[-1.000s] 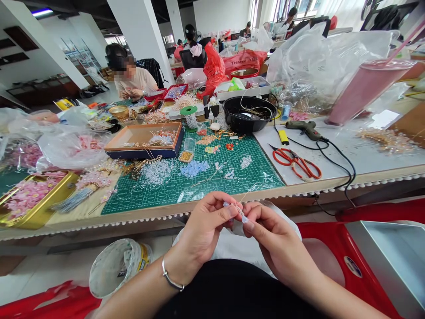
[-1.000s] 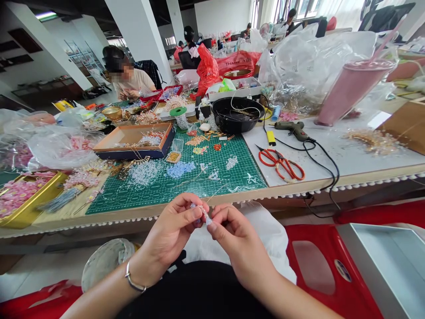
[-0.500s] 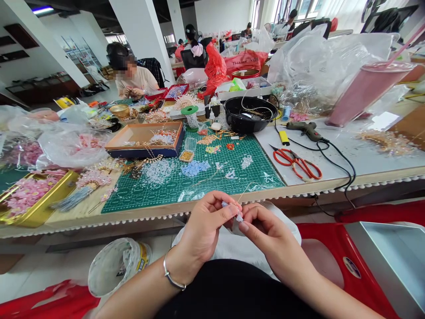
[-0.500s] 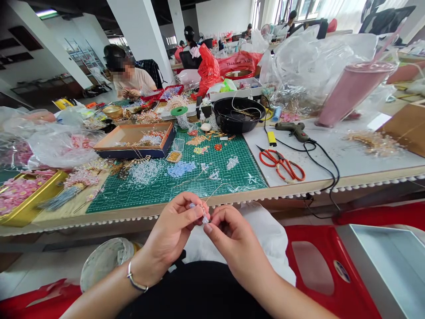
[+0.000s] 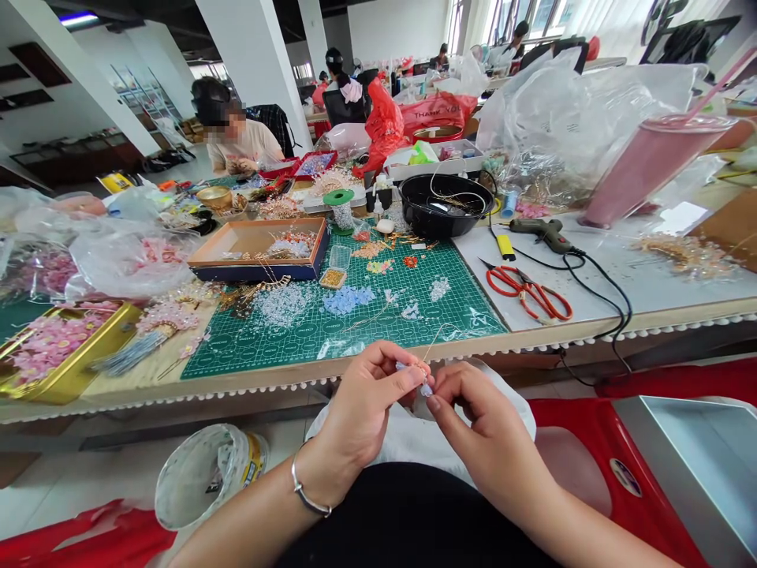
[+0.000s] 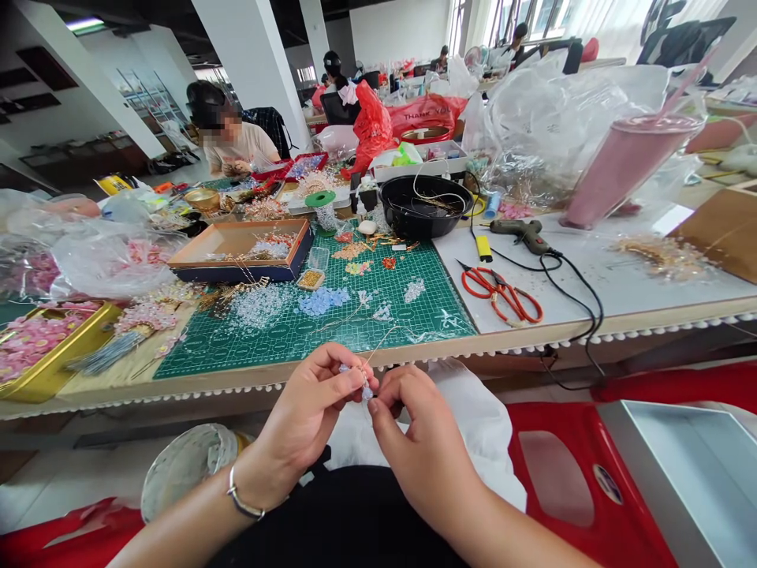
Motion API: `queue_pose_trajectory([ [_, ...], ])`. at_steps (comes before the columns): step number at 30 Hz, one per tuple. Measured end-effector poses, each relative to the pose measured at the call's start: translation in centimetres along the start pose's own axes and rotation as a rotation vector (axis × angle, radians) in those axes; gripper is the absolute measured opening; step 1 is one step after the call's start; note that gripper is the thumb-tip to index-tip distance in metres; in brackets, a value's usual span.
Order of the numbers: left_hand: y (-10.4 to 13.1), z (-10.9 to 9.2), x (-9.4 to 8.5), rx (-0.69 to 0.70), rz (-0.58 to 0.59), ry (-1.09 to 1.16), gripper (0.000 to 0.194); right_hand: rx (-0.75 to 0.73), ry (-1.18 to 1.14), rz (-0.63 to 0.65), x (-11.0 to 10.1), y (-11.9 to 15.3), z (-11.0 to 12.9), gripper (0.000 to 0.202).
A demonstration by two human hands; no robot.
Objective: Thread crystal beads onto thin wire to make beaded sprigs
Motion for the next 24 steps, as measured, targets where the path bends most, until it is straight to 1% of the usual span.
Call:
queue_pose_trajectory([
  [5, 0.2, -0.3, -0.2, 0.015, -0.002, -0.023, 0.008, -0.107, 0.136, -0.073, -0.3, 0.3, 1.2, 0.019],
  [8, 0.3, -0.5, -0.3, 0.02, 0.005, -0.055, 0.008, -0.184, 0.245, -0.052, -0.3, 0.5, 2.2, 0.016],
  [11, 0.3, -0.4, -0.3, 0.005, 0.025, -0.09, 0.011, -0.342, 0.376, -0.054, -1.0, 0.8, 4.3, 0.009],
  [13, 0.5, -0.2, 0.1, -0.013, 0.068, -0.094, 0.013, -0.466, 0.49, -0.07, -1.6, 0.8, 6.1, 0.017],
  [14, 0.6, -0.1, 0.3, -0.025, 0.095, -0.093, 0.013, -0.506, 0.553, -0.053, -1.7, 0.7, 6.7, 0.02],
  [16, 0.8, 0.2, 0.8, -0.048, 0.142, -0.095, 0.014, -0.52, 0.64, 0.056, -1.3, -0.1, 7.3, 0.019],
  [18, 1.1, 0.4, 1.1, -0.064, 0.171, -0.102, 0.015, -0.467, 0.628, 0.196, -0.8, -0.9, 7.2, 0.013],
  [20, 1.3, 0.5, 1.4, -0.078, 0.192, -0.104, 0.015, -0.395, 0.567, 0.298, -0.4, -1.6, 7.0, 0.008],
  [22, 1.4, 0.5, 1.5, -0.092, 0.204, -0.101, 0.015, -0.346, 0.532, 0.363, 0.1, -1.8, 6.8, 0.009],
  [24, 1.4, 0.6, 1.6, -0.105, 0.208, -0.099, 0.016, -0.351, 0.537, 0.397, 0.6, -1.7, 6.9, 0.013],
])
Point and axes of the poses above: each hand's wrist, its own y-axis away from the middle knuckle, its own x-axis out of the palm, z = x × y, the point moved 10 cm from there along -y, towards the middle knuckle, and after that the axes turned 11 degrees about x, right-handed, at the moved point
